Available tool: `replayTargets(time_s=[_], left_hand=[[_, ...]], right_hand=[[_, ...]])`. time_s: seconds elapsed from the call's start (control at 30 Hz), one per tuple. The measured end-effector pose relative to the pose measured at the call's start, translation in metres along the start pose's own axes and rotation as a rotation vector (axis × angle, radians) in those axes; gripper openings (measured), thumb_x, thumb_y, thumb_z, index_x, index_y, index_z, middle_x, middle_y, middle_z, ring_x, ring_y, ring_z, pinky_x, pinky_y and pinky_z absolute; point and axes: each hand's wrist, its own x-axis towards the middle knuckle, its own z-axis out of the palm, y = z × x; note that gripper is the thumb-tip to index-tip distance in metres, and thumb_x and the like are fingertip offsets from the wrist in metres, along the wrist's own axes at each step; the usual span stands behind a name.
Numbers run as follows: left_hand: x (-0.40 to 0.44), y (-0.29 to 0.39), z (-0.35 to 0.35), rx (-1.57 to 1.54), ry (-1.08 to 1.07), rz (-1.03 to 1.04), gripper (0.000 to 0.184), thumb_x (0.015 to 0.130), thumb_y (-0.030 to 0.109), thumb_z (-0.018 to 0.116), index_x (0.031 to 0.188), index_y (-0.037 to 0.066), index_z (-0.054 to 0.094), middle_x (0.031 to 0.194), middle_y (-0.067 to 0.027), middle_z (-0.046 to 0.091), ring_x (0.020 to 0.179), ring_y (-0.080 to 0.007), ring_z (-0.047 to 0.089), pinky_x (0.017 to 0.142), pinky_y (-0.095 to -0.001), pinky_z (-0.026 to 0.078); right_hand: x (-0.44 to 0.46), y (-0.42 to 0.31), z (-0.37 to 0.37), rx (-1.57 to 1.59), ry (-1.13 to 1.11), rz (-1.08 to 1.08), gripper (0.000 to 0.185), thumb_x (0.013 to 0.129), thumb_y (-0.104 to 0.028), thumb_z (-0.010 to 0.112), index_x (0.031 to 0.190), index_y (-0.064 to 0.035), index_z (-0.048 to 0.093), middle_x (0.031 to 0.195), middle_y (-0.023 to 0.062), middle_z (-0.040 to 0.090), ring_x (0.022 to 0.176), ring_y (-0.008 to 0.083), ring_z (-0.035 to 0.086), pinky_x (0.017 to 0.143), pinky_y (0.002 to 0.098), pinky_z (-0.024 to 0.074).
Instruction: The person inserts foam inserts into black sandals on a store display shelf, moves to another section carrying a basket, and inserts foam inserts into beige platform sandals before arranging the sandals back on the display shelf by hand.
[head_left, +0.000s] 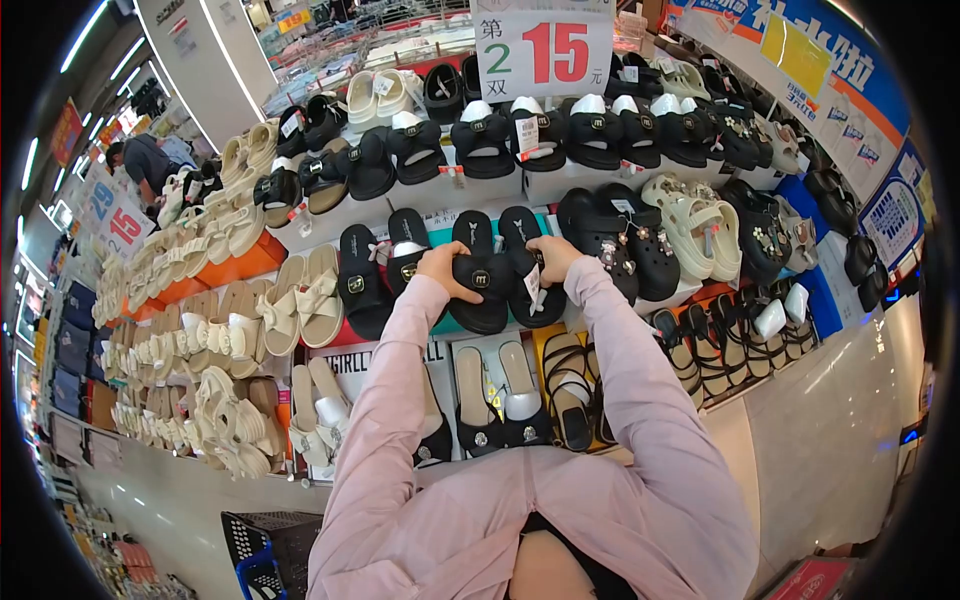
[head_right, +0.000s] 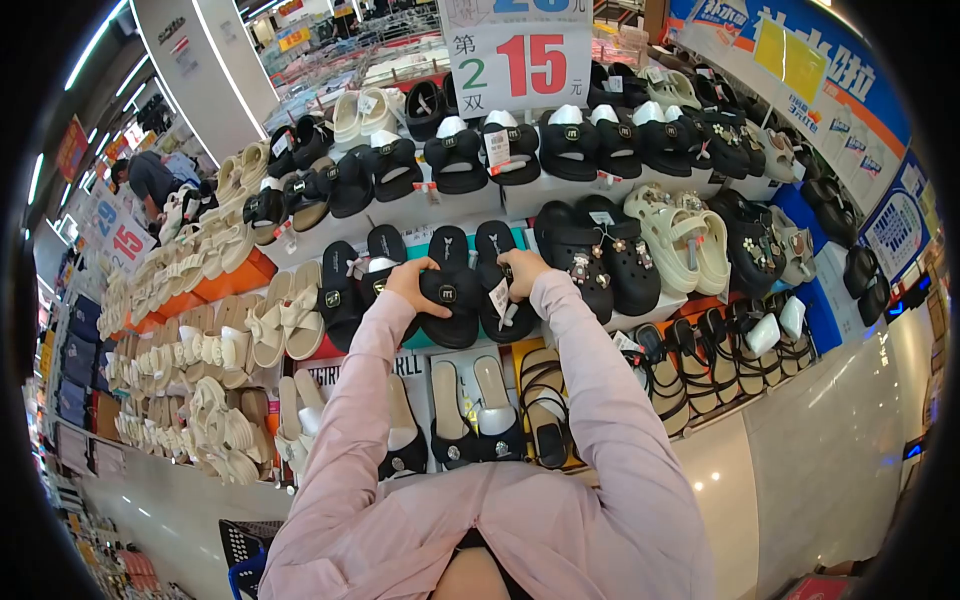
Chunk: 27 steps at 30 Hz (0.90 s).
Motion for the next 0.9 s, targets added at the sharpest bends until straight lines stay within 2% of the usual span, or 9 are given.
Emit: replayTargets(time_s=[0.07, 0.2, 0.23, 0.27, 0.33, 0.43, 0.57, 0.9], left_hand=[[-0.006, 0.004, 0.008, 0.125, -0.006, -0.061, 0.076, 0.035, 0.035, 0.088, 0.098, 0.007, 0.058, 0.097, -0.0158, 0.063, 0.095, -0.0335, 0.059, 0.084, -0.0366, 0.046], [-0.009, -0.014, 0.016, 0.016, 0.050, -0.033, 0.077, 0.036, 0.037, 0.088, 0.100, 0.008, 0.058, 0.094, -0.0161, 0.064, 0.093, -0.0344, 0.061, 0.082, -0.0378, 0.048], [-0.009, -0.012, 0.015, 0.003, 0.036, -0.035, 0.077, 0.036, 0.037, 0.088, 0.101, 0.008, 0.058, 0.095, -0.0160, 0.064, 0.094, -0.0344, 0.060, 0.083, -0.0380, 0.048], [-0.008, -0.009, 0.014, 0.063, 0.023, -0.047, 0.080, 0.036, 0.039, 0.088, 0.104, 0.009, 0.056, 0.097, -0.0162, 0.063, 0.094, -0.0346, 0.060, 0.084, -0.0382, 0.048], [-0.005, 0.001, 0.011, 0.123, -0.038, -0.055, 0.083, 0.037, 0.040, 0.087, 0.107, 0.009, 0.055, 0.099, -0.0164, 0.063, 0.095, -0.0348, 0.060, 0.084, -0.0383, 0.047], [0.001, 0.009, 0.011, 0.206, -0.091, -0.046, 0.082, 0.038, 0.039, 0.088, 0.107, 0.007, 0.055, 0.098, -0.0173, 0.064, 0.092, -0.0353, 0.061, 0.084, -0.0380, 0.048], [0.004, 0.017, 0.009, 0.211, -0.148, -0.035, 0.089, 0.037, 0.043, 0.087, 0.113, 0.009, 0.054, 0.102, -0.0152, 0.063, 0.096, -0.0330, 0.060, 0.087, -0.0376, 0.047], [0.014, 0.021, 0.005, 0.272, -0.211, -0.079, 0.091, 0.035, 0.040, 0.088, 0.115, 0.009, 0.059, 0.106, -0.0146, 0.064, 0.098, -0.0300, 0.061, 0.088, -0.0355, 0.048]], right_hand=[[-0.004, 0.003, 0.003, 0.030, 0.052, -0.051, 0.058, 0.045, -0.004, 0.076, 0.101, -0.0006, 0.060, 0.090, 0.0194, 0.063, 0.089, 0.0344, 0.061, 0.075, 0.0363, 0.0490], [-0.008, 0.002, 0.015, 0.042, 0.169, -0.093, 0.049, 0.052, -0.007, 0.073, 0.099, -0.0018, 0.060, 0.089, 0.0206, 0.063, 0.089, 0.0366, 0.061, 0.078, 0.0388, 0.0481], [-0.011, -0.008, 0.010, 0.009, 0.129, -0.045, 0.048, 0.055, -0.008, 0.072, 0.101, -0.0029, 0.061, 0.092, 0.0209, 0.063, 0.091, 0.0371, 0.060, 0.081, 0.0399, 0.0475], [-0.014, -0.016, 0.006, 0.001, 0.094, 0.003, 0.047, 0.060, -0.009, 0.070, 0.105, -0.0035, 0.059, 0.095, 0.0203, 0.063, 0.096, 0.0363, 0.059, 0.100, 0.0411, 0.0349], [-0.011, -0.018, 0.007, -0.003, 0.069, 0.039, 0.048, 0.061, -0.010, 0.070, 0.107, -0.0040, 0.059, 0.096, 0.0199, 0.063, 0.097, 0.0363, 0.058, 0.103, 0.0425, 0.0317], [-0.014, -0.017, 0.011, 0.015, 0.123, 0.028, 0.047, 0.062, -0.010, 0.070, 0.107, -0.0043, 0.058, 0.098, 0.0194, 0.063, 0.098, 0.0360, 0.058, 0.104, 0.0451, 0.0295], [-0.014, -0.011, 0.022, 0.006, 0.171, -0.005, 0.046, 0.061, -0.008, 0.070, 0.104, -0.0072, 0.056, 0.098, 0.0129, 0.060, 0.100, 0.0325, 0.056, 0.106, 0.0438, 0.0270], [-0.013, -0.013, 0.019, -0.048, 0.155, 0.022, 0.043, 0.064, -0.010, 0.068, 0.105, -0.0083, 0.054, 0.101, 0.0110, 0.055, 0.103, 0.0324, 0.052, 0.105, 0.0431, 0.0301]])
